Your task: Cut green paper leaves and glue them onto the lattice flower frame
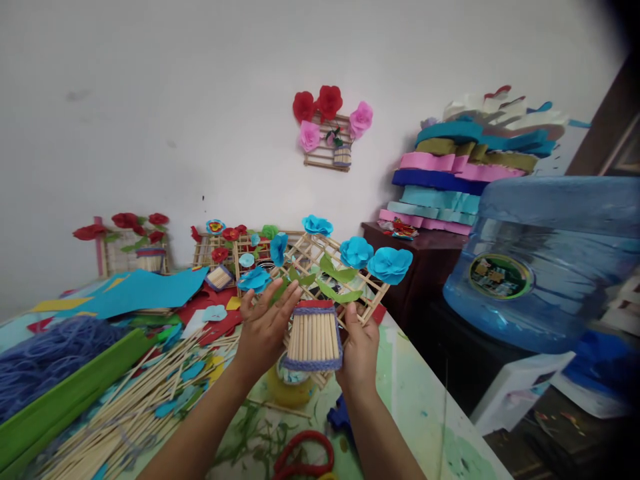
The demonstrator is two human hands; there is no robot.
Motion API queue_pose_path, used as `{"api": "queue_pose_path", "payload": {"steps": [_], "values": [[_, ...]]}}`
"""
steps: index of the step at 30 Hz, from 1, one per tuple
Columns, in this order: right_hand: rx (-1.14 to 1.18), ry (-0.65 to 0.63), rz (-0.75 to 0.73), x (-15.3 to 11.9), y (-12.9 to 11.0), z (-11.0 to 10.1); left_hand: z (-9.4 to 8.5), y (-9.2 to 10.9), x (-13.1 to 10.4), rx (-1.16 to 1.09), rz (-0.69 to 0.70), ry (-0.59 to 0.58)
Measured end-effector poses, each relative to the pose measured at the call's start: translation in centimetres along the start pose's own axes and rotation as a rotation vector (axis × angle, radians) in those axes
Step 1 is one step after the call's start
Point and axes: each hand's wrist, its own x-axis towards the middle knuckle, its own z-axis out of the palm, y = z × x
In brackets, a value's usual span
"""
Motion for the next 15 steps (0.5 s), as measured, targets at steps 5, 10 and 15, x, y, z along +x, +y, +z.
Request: {"api": "queue_pose_path", "payload": {"steps": [5, 10, 15], "values": [[-0.026, 0.044, -0.014, 0.1, -0.3, 0.1, 0.7, -0.5, -1.6, 0.066, 0.012, 0.211], [0.014, 0.038, 0.005, 0.1, -0.2, -0.1, 0.9, -0.3, -1.8, 0.011, 0.054, 0.208], [-0.085, -0.130, -0.065, -0.9, -1.2, -0.1, 1.2, -0.2, -2.0, -0.269, -0.172, 0.224]]}}
